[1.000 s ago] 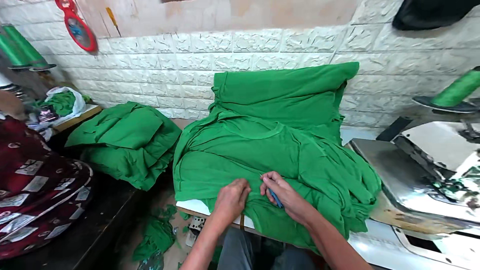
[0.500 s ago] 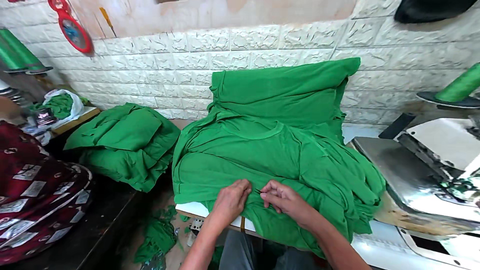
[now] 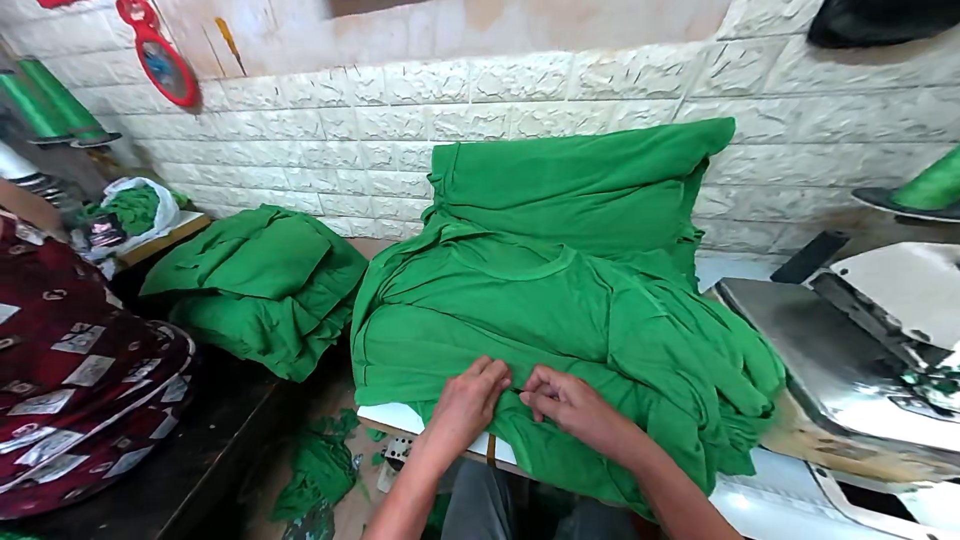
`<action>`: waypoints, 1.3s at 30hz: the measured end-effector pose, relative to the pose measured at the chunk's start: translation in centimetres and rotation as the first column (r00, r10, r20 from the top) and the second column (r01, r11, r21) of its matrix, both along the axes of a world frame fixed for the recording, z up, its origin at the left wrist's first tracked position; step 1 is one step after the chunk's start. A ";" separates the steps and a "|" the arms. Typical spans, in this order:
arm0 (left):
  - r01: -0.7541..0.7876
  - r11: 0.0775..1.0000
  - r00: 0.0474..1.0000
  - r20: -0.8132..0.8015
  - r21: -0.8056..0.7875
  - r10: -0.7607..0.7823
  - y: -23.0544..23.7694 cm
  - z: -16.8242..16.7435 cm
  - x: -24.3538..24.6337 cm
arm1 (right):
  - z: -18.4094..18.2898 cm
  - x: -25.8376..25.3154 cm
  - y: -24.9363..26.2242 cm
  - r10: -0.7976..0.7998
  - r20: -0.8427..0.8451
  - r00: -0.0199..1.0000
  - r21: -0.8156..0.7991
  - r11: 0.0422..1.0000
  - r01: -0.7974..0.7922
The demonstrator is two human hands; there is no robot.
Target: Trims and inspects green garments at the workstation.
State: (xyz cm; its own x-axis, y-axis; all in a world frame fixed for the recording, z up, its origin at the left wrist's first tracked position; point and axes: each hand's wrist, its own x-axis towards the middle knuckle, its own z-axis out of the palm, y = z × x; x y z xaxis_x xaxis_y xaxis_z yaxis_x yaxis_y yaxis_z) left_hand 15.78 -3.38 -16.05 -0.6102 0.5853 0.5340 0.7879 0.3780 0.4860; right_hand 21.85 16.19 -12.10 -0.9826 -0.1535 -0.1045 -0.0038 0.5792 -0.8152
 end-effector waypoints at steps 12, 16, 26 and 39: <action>-0.006 0.999 1.000 0.018 0.051 0.005 0.1 0.1 0.1 | 0.0 -0.1 0.0 0.020 -0.001 1.000 -0.001 1.000 -0.020; -0.020 0.998 1.000 0.023 0.060 0.019 0.0 -0.1 0.1 | -0.6 -0.2 0.1 0.032 -0.047 0.998 -0.015 0.999 -0.033; 0.188 0.766 0.831 0.316 0.614 -0.458 -4.5 1.0 1.3 | -0.9 0.7 0.1 -0.042 -0.097 0.994 -0.140 0.990 0.028; -0.225 0.964 0.953 0.239 0.141 0.187 -3.7 -0.2 4.0 | -1.6 -0.9 -3.3 0.108 -0.257 0.960 -0.437 0.874 -0.215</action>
